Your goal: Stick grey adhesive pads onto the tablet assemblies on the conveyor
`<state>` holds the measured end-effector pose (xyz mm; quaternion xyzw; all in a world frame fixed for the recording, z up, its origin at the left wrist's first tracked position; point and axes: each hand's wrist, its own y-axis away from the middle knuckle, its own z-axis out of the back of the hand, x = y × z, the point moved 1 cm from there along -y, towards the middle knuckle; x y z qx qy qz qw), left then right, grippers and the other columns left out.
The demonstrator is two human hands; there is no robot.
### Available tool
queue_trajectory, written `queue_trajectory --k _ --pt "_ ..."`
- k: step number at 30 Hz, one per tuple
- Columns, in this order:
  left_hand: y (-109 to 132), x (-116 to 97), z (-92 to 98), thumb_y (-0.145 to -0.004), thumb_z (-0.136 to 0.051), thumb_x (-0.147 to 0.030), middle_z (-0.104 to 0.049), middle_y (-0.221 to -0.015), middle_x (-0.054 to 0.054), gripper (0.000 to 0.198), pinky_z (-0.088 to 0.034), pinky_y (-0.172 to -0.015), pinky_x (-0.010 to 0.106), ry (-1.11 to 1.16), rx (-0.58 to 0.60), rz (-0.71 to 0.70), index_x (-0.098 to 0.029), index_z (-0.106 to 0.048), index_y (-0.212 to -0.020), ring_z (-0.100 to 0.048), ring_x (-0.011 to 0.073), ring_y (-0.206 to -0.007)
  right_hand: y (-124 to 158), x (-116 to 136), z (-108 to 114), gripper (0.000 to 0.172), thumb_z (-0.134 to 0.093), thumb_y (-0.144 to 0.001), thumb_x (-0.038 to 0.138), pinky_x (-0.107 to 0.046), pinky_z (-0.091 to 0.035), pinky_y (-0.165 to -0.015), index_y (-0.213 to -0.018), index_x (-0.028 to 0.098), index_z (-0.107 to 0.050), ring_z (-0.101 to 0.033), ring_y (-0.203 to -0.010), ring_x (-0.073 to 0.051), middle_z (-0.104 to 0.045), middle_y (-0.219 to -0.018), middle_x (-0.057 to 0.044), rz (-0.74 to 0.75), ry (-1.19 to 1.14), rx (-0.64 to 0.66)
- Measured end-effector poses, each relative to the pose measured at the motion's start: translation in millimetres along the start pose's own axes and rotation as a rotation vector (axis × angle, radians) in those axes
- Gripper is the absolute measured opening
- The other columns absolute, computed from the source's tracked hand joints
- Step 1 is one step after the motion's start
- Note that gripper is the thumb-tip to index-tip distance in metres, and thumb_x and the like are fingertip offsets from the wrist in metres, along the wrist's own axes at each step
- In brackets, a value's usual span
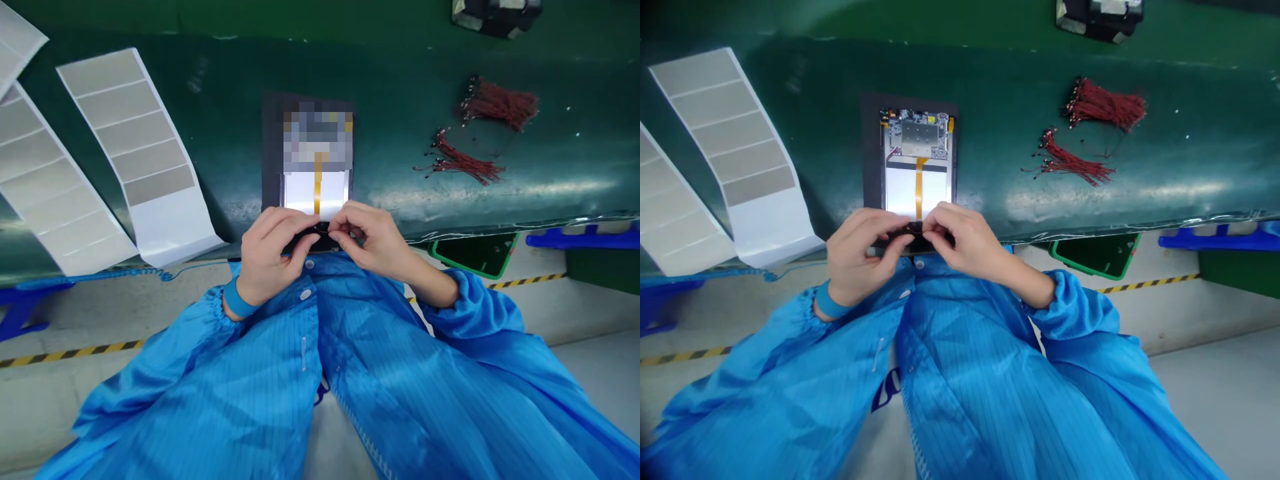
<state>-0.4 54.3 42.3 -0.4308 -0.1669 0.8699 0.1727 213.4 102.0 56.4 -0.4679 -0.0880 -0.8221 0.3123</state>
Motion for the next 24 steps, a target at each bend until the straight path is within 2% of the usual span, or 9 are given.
queue_trajectory --k 3,7,13,18,24 --pt "8 8 3.6 -0.092 -0.073 -0.019 -0.073 -0.119 0.01 0.033 -0.057 -0.095 0.043 -0.101 0.008 -0.013 -0.02 -0.071 -0.125 -0.068 0.0267 -0.109 12 -18 -3 0.017 -0.052 -0.104 0.019 -0.029 -0.043 -0.072 -0.096 0.017 -0.067 -0.061 -0.083 -0.017 -0.069 -0.092 -0.006 0.051 0.249 0.069" --pt "17 15 6.5 -0.092 -0.069 -0.017 -0.072 -0.123 0.011 0.023 -0.054 -0.1 0.049 -0.165 0.022 -0.035 -0.022 -0.073 -0.113 -0.062 0.0297 -0.116 21 -33 -5 0.028 -0.044 -0.11 0.025 -0.032 -0.038 -0.07 -0.102 0.017 -0.07 -0.061 -0.09 -0.02 -0.073 -0.101 -0.01 0.131 0.49 0.171" --pt "21 13 1.6 -0.09 -0.068 -0.015 -0.069 -0.126 0.011 0.022 -0.054 -0.1 0.052 -0.218 0.073 -0.08 -0.024 -0.074 -0.109 -0.059 0.0306 -0.12 18 -25 -3 0.033 -0.041 -0.111 0.022 -0.034 -0.029 -0.064 -0.1 0.017 -0.071 -0.057 -0.089 -0.02 -0.073 -0.101 -0.008 0.179 0.623 0.239" --pt "20 14 -5.2 -0.087 -0.069 -0.011 -0.067 -0.133 0.012 0.031 -0.053 -0.101 0.056 -0.219 0.099 -0.154 -0.026 -0.075 -0.113 -0.058 0.0327 -0.123 15 -18 1 0.028 -0.044 -0.109 0.017 -0.034 -0.023 -0.062 -0.103 0.016 -0.071 -0.054 -0.088 -0.019 -0.071 -0.1 -0.008 0.159 0.682 0.284" --pt "23 20 -10.4 -0.085 -0.066 -0.008 -0.062 -0.142 0.012 0.042 -0.052 -0.103 0.059 -0.231 0.136 -0.176 -0.03 -0.075 -0.12 -0.053 0.035 -0.131 14 -20 3 0.025 -0.044 -0.109 0.015 -0.034 -0.023 -0.062 -0.104 0.016 -0.069 -0.053 -0.089 -0.019 -0.07 -0.102 -0.007 0.19 0.699 0.312"
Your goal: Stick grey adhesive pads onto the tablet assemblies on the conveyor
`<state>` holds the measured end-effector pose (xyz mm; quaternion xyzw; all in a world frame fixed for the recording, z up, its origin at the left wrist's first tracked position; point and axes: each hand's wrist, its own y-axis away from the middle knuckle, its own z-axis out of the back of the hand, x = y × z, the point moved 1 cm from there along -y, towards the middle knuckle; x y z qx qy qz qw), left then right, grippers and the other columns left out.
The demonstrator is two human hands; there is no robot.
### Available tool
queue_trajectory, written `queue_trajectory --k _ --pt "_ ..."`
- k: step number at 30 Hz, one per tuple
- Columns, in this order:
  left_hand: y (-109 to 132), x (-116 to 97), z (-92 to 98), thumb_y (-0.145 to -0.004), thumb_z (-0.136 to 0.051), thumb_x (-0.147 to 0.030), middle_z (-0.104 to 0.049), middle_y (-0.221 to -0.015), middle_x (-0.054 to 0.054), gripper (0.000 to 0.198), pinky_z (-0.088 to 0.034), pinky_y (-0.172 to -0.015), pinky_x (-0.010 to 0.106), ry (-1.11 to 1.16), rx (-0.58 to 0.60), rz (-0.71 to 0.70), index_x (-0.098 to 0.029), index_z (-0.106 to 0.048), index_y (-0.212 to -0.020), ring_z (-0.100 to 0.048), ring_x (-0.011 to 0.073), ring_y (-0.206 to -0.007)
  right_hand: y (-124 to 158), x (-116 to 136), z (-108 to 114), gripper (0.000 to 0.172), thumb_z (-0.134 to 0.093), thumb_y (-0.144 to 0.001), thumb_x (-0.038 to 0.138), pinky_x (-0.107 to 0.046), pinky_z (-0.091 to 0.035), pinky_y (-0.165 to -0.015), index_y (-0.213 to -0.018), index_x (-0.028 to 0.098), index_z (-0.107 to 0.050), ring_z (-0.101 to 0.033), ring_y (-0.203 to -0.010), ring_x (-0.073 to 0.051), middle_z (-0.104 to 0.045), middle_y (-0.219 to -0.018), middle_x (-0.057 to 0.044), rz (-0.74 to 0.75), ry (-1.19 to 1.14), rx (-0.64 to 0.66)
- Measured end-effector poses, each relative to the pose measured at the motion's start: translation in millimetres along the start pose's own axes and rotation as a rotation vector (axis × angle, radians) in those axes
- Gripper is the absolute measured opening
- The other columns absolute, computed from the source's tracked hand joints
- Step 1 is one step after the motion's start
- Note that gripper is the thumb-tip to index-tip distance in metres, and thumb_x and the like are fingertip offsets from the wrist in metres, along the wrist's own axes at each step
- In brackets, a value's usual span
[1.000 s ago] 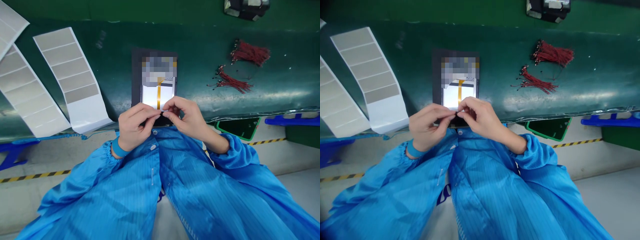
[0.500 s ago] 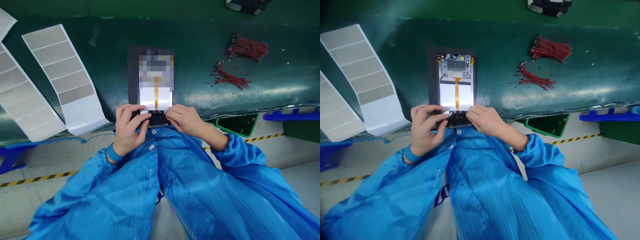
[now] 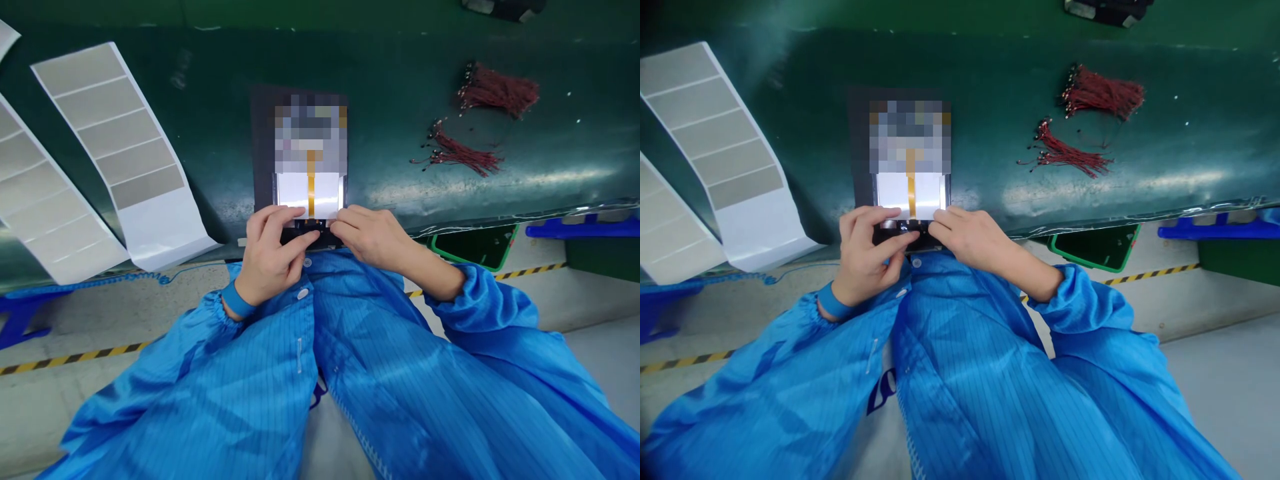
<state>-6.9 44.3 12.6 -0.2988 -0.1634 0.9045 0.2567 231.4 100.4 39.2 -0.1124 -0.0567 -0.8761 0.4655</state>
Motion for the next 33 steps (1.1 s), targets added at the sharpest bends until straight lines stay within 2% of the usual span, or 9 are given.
queue_trajectory --k 12,20,27,33 --pt "-2 0 -8.5 -0.09 -0.068 -0.013 -0.06 -0.144 0.01 0.032 -0.053 -0.102 0.052 -0.092 0.002 -0.111 -0.026 -0.075 -0.118 -0.053 0.0332 -0.132 -1 -2 1 0.03 -0.039 -0.109 0.014 -0.035 -0.024 -0.062 -0.1 0.016 -0.068 -0.052 -0.087 -0.019 -0.068 -0.097 -0.007 0.056 0.058 -0.047" --pt "-2 -2 -9.1 -0.09 -0.068 -0.014 -0.063 -0.142 0.01 0.032 -0.052 -0.102 0.049 -0.117 0.002 -0.112 -0.025 -0.075 -0.12 -0.055 0.0312 -0.128 -6 -3 4 0.033 -0.037 -0.11 0.015 -0.035 -0.022 -0.061 -0.098 0.016 -0.068 -0.052 -0.086 -0.019 -0.067 -0.093 -0.007 0.081 0.08 -0.058" --pt "-3 -6 -10.3 -0.091 -0.066 -0.012 -0.066 -0.141 0.013 0.033 -0.05 -0.101 0.049 -0.104 0.004 -0.116 -0.022 -0.074 -0.121 -0.056 0.031 -0.127 -12 -5 6 0.031 -0.038 -0.111 0.016 -0.035 -0.021 -0.062 -0.104 0.016 -0.069 -0.051 -0.087 -0.02 -0.068 -0.097 -0.008 0.051 0.071 0.002" --pt "3 -9 -11.8 -0.092 -0.064 -0.012 -0.069 -0.141 0.011 0.038 -0.047 -0.1 0.047 -0.141 -0.006 -0.129 -0.024 -0.072 -0.127 -0.059 0.0298 -0.126 -18 -3 8 0.031 -0.038 -0.111 0.017 -0.036 -0.021 -0.061 -0.106 0.016 -0.068 -0.051 -0.088 -0.021 -0.068 -0.096 -0.009 0.065 0.096 -0.012"
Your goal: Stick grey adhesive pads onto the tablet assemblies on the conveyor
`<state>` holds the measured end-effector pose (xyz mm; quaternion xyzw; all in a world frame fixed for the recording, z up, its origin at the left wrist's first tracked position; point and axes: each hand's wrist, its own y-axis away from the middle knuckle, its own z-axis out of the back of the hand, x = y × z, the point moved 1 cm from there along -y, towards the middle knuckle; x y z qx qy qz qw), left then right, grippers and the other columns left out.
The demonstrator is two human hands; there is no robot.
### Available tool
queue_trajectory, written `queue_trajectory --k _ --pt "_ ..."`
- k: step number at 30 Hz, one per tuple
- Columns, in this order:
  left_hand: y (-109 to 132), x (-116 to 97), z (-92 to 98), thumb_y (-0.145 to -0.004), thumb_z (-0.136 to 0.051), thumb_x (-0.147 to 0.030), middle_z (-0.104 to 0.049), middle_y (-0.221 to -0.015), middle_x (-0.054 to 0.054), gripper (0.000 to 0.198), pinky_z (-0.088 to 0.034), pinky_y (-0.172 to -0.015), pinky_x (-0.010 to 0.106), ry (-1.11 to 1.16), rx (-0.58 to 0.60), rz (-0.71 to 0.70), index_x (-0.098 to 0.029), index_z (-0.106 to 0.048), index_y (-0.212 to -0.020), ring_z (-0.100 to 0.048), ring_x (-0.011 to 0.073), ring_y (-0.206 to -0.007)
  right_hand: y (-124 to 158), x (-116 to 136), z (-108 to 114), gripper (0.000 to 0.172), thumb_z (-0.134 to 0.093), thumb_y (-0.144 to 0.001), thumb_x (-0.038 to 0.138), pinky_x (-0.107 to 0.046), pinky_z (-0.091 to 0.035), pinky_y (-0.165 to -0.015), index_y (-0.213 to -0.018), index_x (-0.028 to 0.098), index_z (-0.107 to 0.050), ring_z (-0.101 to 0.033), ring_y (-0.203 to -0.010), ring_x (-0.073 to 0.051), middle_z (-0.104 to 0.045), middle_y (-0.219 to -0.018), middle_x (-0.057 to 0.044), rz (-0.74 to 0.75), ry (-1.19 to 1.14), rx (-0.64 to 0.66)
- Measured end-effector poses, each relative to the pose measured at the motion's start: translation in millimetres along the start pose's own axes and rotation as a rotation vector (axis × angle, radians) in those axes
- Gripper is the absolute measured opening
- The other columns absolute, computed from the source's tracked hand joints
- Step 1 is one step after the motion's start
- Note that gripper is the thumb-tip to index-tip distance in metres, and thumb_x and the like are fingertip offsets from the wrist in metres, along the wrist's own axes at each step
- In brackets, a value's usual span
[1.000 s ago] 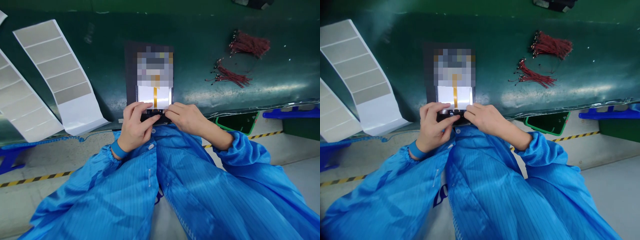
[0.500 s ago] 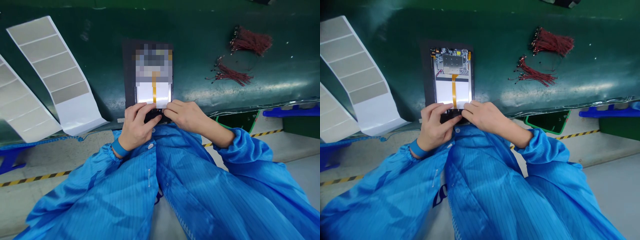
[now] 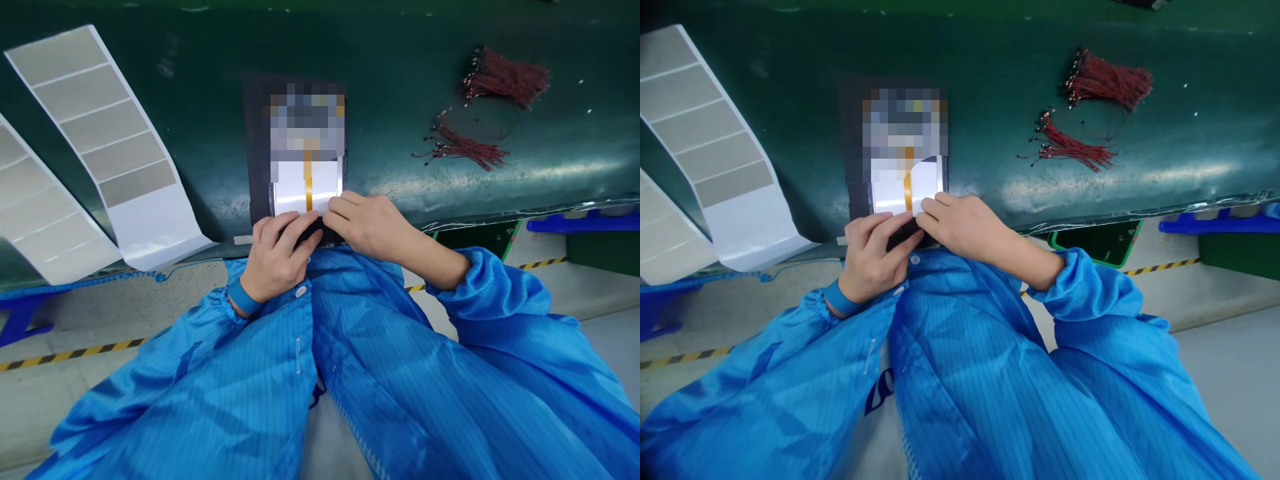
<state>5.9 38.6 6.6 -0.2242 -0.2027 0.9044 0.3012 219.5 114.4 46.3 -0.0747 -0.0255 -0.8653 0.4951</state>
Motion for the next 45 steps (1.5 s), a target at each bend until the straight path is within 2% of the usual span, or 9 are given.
queue_trajectory --k 5,10,14,16,21,28,36,45 --pt "1 -9 -3.8 -0.093 -0.062 -0.014 -0.069 -0.143 0.009 0.036 -0.045 -0.102 0.047 -0.098 -0.008 0.008 -0.025 -0.073 -0.126 -0.059 0.0294 -0.127 -3 0 -1 0.031 -0.038 -0.111 0.018 -0.037 -0.023 -0.062 -0.105 0.016 -0.068 -0.05 -0.089 -0.022 -0.068 -0.098 -0.01 -0.031 -0.041 0.024" --pt "-5 -20 -7.8 -0.094 -0.064 -0.018 -0.063 -0.152 0.007 0.022 -0.042 -0.108 0.049 -0.164 -0.008 0.092 -0.024 -0.075 -0.112 -0.057 0.0307 -0.134 -4 -3 -5 0.032 -0.037 -0.112 0.021 -0.037 -0.027 -0.063 -0.109 0.015 -0.068 -0.05 -0.089 -0.022 -0.069 -0.1 -0.01 -0.046 -0.071 0.003" --pt "-10 -22 -10.1 -0.096 -0.065 -0.019 -0.061 -0.154 0.007 0.01 -0.043 -0.11 0.049 -0.189 0.009 0.109 -0.022 -0.072 -0.102 -0.057 0.0306 -0.138 -5 -7 -6 0.027 -0.041 -0.11 0.021 -0.037 -0.024 -0.063 -0.114 0.016 -0.067 -0.051 -0.09 -0.021 -0.069 -0.103 -0.009 -0.062 -0.076 -0.011" --pt "-9 -20 -9.0 -0.095 -0.066 -0.018 -0.059 -0.157 0.007 0.012 -0.044 -0.111 0.049 -0.171 0.007 0.113 -0.023 -0.073 -0.104 -0.055 0.0309 -0.14 -6 -8 -5 0.025 -0.043 -0.109 0.021 -0.037 -0.022 -0.062 -0.113 0.017 -0.067 -0.05 -0.089 -0.02 -0.069 -0.103 -0.008 -0.061 -0.062 -0.018" --pt "7 -9 -2.7 -0.09 -0.069 -0.013 -0.057 -0.157 0.008 0.039 -0.045 -0.11 0.048 -0.126 -0.066 0.054 -0.029 -0.072 -0.126 -0.051 0.0305 -0.139 -4 -9 -7 0.024 -0.043 -0.109 0.02 -0.036 -0.02 -0.062 -0.107 0.017 -0.067 -0.05 -0.089 -0.019 -0.068 -0.104 -0.008 -0.068 -0.077 -0.012" --pt "12 -8 -3.2 -0.089 -0.069 -0.01 -0.059 -0.156 0.008 0.052 -0.046 -0.11 0.05 -0.007 -0.036 0.112 -0.034 -0.069 -0.135 -0.048 0.032 -0.14 -2 -8 -11 0.023 -0.043 -0.109 0.021 -0.035 -0.02 -0.062 -0.108 0.017 -0.067 -0.05 -0.089 -0.019 -0.067 -0.105 -0.008 -0.077 -0.051 -0.011" --pt "7 -8 -4.1 -0.09 -0.066 -0.012 -0.061 -0.153 0.008 0.042 -0.045 -0.11 0.047 -0.07 -0.024 0.1 -0.031 -0.074 -0.127 -0.049 0.031 -0.138 -2 -8 -11 0.027 -0.039 -0.111 0.022 -0.034 -0.017 -0.061 -0.111 0.018 -0.066 -0.049 -0.089 -0.019 -0.065 -0.103 -0.007 -0.098 -0.084 0.008" --pt "-7 -13 -0.8 -0.092 -0.065 -0.011 -0.055 -0.16 0.007 0.026 -0.042 -0.113 0.045 -0.123 -0.004 0.044 -0.024 -0.074 -0.112 -0.046 0.0304 -0.144 -3 -9 -12 0.024 -0.042 -0.111 0.023 -0.034 -0.018 -0.061 -0.113 0.018 -0.066 -0.051 -0.089 -0.019 -0.066 -0.103 -0.006 -0.079 -0.058 -0.012"
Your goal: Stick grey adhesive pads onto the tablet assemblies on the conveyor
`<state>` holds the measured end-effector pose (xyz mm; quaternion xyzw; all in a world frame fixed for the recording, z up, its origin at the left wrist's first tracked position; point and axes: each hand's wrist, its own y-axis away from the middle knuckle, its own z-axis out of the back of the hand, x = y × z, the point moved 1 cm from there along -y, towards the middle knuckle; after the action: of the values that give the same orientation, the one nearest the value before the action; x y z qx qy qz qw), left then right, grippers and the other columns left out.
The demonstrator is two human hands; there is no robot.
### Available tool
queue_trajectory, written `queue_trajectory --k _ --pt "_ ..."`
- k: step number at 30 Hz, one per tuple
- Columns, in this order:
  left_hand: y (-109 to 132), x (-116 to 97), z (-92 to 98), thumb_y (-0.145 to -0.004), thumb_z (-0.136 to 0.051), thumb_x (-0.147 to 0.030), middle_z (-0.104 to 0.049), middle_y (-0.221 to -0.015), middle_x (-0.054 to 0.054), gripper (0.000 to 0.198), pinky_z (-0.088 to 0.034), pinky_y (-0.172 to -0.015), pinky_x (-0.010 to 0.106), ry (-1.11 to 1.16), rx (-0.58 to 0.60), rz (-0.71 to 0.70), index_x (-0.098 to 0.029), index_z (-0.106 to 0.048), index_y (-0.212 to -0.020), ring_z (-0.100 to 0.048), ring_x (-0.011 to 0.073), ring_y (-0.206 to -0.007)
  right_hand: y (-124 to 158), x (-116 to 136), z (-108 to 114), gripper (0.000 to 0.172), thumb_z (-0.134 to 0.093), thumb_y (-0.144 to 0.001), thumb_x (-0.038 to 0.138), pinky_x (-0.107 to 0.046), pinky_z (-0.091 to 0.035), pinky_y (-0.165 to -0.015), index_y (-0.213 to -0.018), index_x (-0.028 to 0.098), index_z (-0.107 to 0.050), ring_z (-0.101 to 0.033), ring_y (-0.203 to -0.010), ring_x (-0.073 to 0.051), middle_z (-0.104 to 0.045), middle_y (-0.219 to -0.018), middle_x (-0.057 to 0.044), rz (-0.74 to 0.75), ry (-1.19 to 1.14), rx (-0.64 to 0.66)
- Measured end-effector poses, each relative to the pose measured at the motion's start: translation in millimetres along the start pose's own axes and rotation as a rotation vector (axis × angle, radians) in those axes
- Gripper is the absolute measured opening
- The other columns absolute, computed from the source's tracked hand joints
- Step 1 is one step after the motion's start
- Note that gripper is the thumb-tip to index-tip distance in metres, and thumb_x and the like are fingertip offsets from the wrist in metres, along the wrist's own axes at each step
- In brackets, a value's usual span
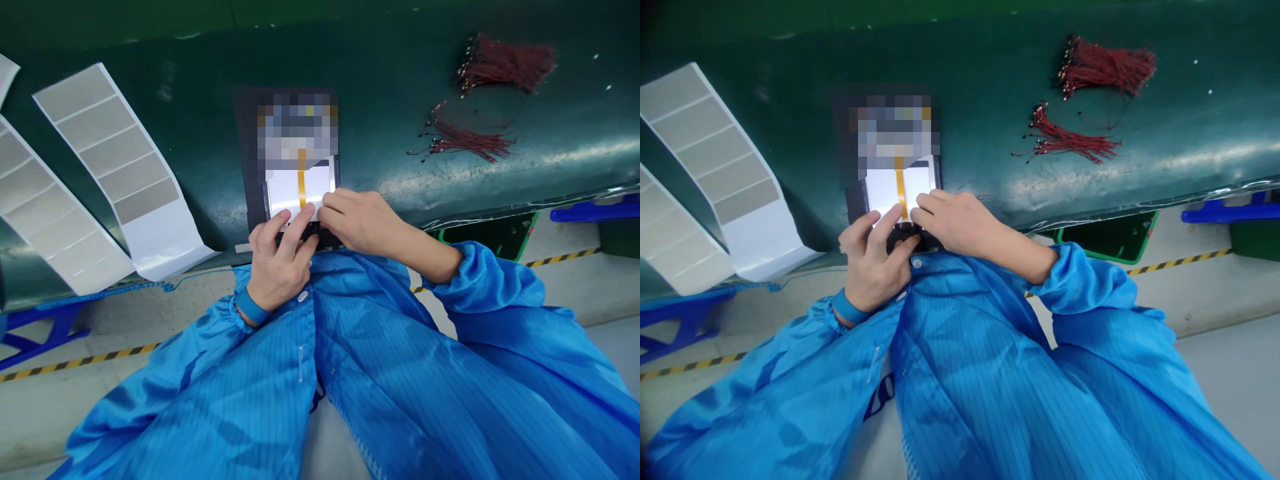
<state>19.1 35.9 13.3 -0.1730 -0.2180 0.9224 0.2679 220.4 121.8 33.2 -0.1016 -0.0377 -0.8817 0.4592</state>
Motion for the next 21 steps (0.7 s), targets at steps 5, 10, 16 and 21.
queue_trajectory --k 5,10,16,21 --pt "7 2 -1.9 -0.097 -0.061 -0.014 -0.055 -0.161 0.005 0.033 -0.037 -0.118 0.046 0.061 0.031 0.042 -0.028 -0.073 -0.125 -0.046 0.029 -0.15 -1 -1 0 0.025 -0.042 -0.111 0.022 -0.034 -0.018 -0.061 -0.114 0.018 -0.067 -0.051 -0.089 -0.019 -0.066 -0.104 -0.007 -0.001 -0.007 0.016" --pt "14 8 0.3 -0.092 -0.066 -0.012 -0.057 -0.159 0.006 0.046 -0.047 -0.112 0.048 0.007 0.018 0.013 -0.033 -0.071 -0.132 -0.047 0.0307 -0.145 -1 1 3 0.024 -0.043 -0.11 0.022 -0.034 -0.018 -0.061 -0.114 0.017 -0.067 -0.052 -0.091 -0.019 -0.067 -0.106 -0.007 -0.013 -0.019 0.041" --pt "7 7 5.3 -0.088 -0.066 -0.006 -0.052 -0.163 0.008 0.043 -0.05 -0.11 0.05 -0.03 0.021 -0.016 -0.027 -0.073 -0.124 -0.046 0.0318 -0.142 -2 1 8 0.023 -0.045 -0.11 0.022 -0.034 -0.017 -0.061 -0.115 0.017 -0.067 -0.054 -0.094 -0.02 -0.068 -0.108 -0.009 -0.016 -0.014 0.079" --pt "-1 2 6.4 -0.089 -0.063 -0.006 -0.045 -0.168 0.009 0.033 -0.046 -0.112 0.05 -0.048 0.07 -0.021 -0.021 -0.074 -0.116 -0.044 0.0335 -0.144 -3 -3 11 0.021 -0.046 -0.108 0.02 -0.034 -0.016 -0.063 -0.116 0.017 -0.066 -0.055 -0.092 -0.02 -0.069 -0.108 -0.009 -0.017 -0.036 0.083"
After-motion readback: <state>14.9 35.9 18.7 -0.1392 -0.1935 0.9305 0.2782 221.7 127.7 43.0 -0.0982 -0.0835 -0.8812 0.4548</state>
